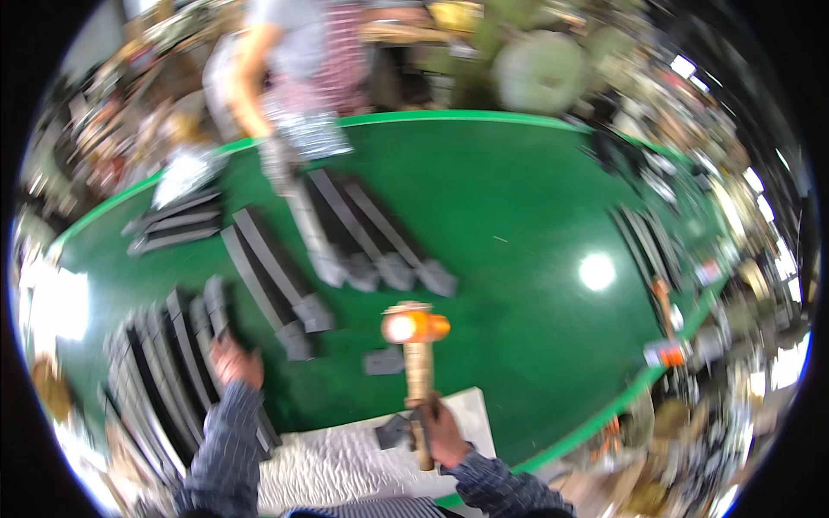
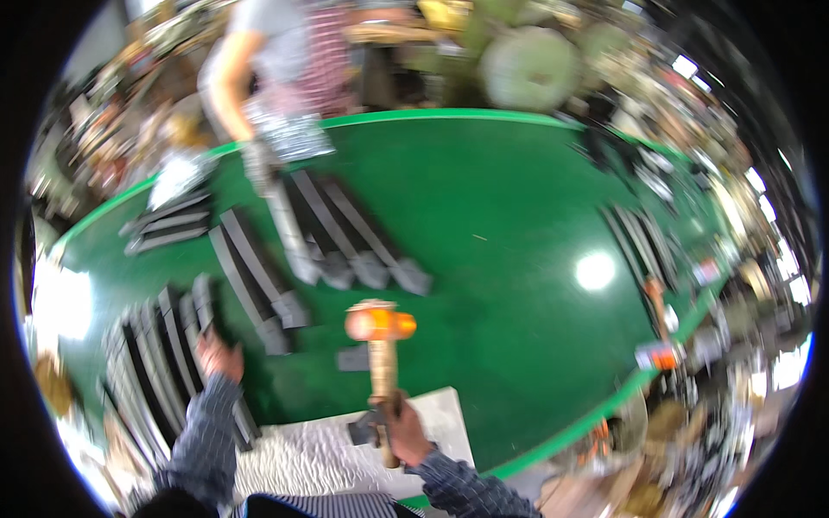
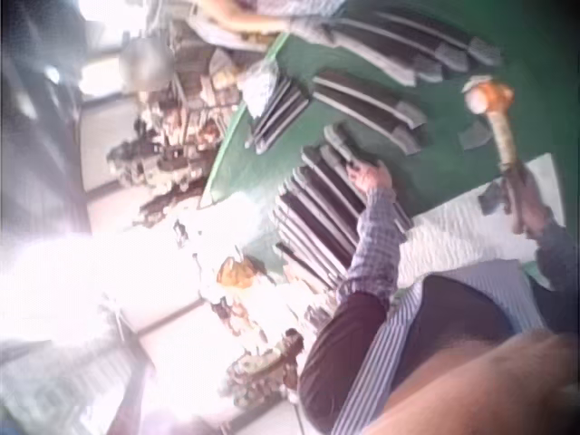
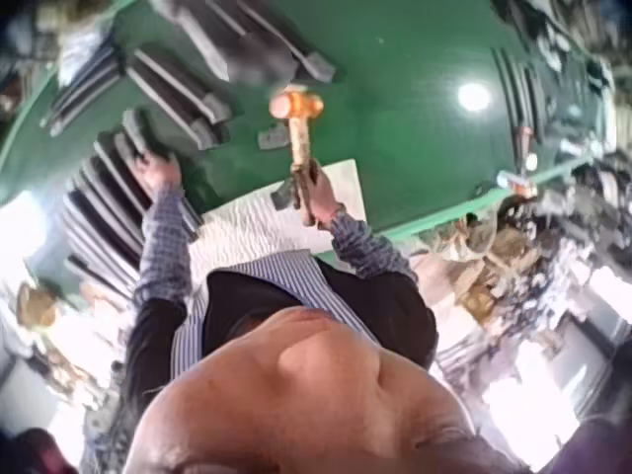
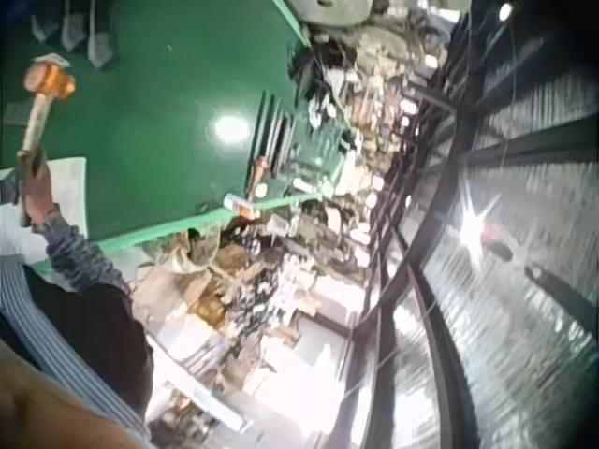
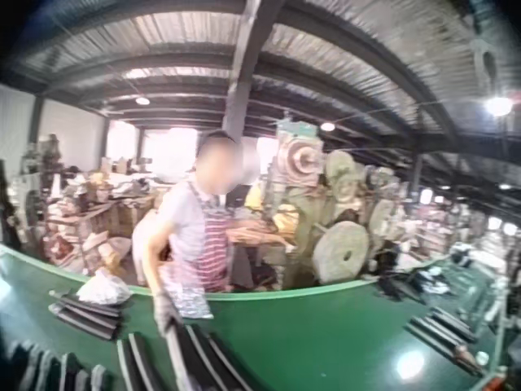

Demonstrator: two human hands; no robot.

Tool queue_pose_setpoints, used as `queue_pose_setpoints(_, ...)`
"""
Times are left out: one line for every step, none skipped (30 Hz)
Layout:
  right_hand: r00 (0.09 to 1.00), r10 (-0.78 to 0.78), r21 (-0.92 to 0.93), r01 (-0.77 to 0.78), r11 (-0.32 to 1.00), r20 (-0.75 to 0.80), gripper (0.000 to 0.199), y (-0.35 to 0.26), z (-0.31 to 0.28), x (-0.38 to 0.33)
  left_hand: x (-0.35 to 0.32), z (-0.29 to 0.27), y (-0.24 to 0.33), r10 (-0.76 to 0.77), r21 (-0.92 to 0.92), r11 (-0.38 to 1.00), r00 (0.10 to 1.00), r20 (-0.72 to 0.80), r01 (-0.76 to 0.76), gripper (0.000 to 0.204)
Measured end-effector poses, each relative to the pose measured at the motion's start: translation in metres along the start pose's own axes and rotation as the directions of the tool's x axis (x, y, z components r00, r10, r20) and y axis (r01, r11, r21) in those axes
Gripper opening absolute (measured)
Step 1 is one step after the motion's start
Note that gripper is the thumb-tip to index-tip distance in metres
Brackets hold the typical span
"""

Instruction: The person repeatedly picks up a black cylindrical handle and a gray cap, aligns the cap over the handle end, and taps it into place with a rubber mallet. Completed units are set aside on the green worktable. The process is repeated for multiple handles throughout the clip.

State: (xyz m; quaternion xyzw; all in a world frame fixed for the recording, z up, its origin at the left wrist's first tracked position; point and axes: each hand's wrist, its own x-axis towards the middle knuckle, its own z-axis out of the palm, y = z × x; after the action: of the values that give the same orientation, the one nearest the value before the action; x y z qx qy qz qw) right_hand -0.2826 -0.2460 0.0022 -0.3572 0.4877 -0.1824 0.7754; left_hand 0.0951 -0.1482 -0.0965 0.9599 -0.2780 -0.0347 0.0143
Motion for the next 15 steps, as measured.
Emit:
queue_pose_setpoints(0.999,0.05,0.025,-0.051,0.998,0.013,0.025,0.006,0.004,-0.004,-0.004,0.009,-0.008,0.027,-0.001,1.0,0.999,0.023,-0.027,0.085)
queue_pose_setpoints(0.997,-0.071,-0.043,0.071,0.997,-0.013,0.027,0.011,0.01,-0.015,-0.005,0.021,-0.01,-0.114,-0.129,0.985,0.993,0.024,0.116,0.089)
queue_pose_setpoints(0.996,-0.083,-0.115,0.084,0.99,0.017,0.029,0.016,0.014,-0.025,-0.003,0.033,-0.014,-0.143,-0.122,0.983,0.99,-0.009,0.14,0.091)
queue_pose_setpoints(0.993,-0.122,-0.092,0.122,0.988,0.01,0.032,0.02,0.019,-0.037,0.005,0.041,-0.018,-0.144,-0.141,0.979,0.99,0.005,0.144,0.093)
queue_pose_setpoints(0.993,-0.099,-0.082,0.105,0.991,0.072,0.036,0.023,0.023,-0.049,0.011,0.045,-0.027,-0.128,-0.244,0.961,0.992,0.013,0.127,0.09)
queue_pose_setpoints(0.991,-0.125,-0.155,0.131,0.979,0.048,0.037,0.025,0.027,-0.06,0.017,0.045,-0.037,-0.085,-0.547,0.833,0.996,0.011,0.077,0.083)
queue_pose_setpoints(0.977,-0.18,-0.187,0.198,0.962,0.111,0.039,0.025,0.031,-0.073,0.02,0.037,-0.053,-0.076,-0.543,0.835,0.996,0.051,0.091,0.066)
queue_pose_setpoints(0.959,-0.234,-0.165,0.26,0.952,0.159,0.043,0.023,0.034,-0.087,0.01,0.029,-0.068,-0.071,-0.804,0.593,0.997,0.004,0.045,0.057)
queue_pose_setpoints(0.918,-0.369,-0.321,0.396,0.861,0.144,0.042,0.019,0.041,-0.099,-0.004,0.013,-0.089,-0.165,-0.946,0.286,0.98,0.108,0.153,0.048)
queue_pose_setpoints(0.926,-0.353,-0.415,0.375,0.829,0.133,0.05,0.014,0.045,-0.116,-0.026,-0.013,-0.119,0.018,-0.988,0.123,0.996,0.092,0.089,0.04)
queue_pose_setpoints(0.876,-0.439,-0.436,0.48,0.761,0.199,0.059,0.008,0.053,-0.129,-0.057,-0.043,-0.151,0.199,-0.989,-0.09,0.975,0.101,0.121,0.032)
queue_pose_setpoints(0.858,-0.481,-0.486,0.502,0.715,0.179,0.058,0.002,0.061,-0.145,-0.091,-0.071,-0.178,0.198,-0.986,-0.153,0.976,-0.09,-0.06,0.027)
queue_pose_setpoints(0.819,-0.503,-0.486,0.57,0.662,0.276,0.058,-0.002,0.074,-0.153,-0.125,-0.097,-0.205,0.086,-0.973,-0.193,0.985,-0.146,-0.128,0.026)
queue_pose_setpoints(0.882,-0.334,-0.53,0.467,0.708,0.331,0.056,-0.001,0.086,-0.161,-0.162,-0.124,-0.237,-0.026,-0.986,-0.165,0.999,-0.033,-0.037,0.027)
queue_pose_setpoints(0.873,-0.321,-0.483,0.474,0.737,0.366,0.052,0.005,0.102,-0.168,-0.201,-0.15,-0.27,-0.144,-0.987,-0.161,0.989,0.012,-0.011,0.029)
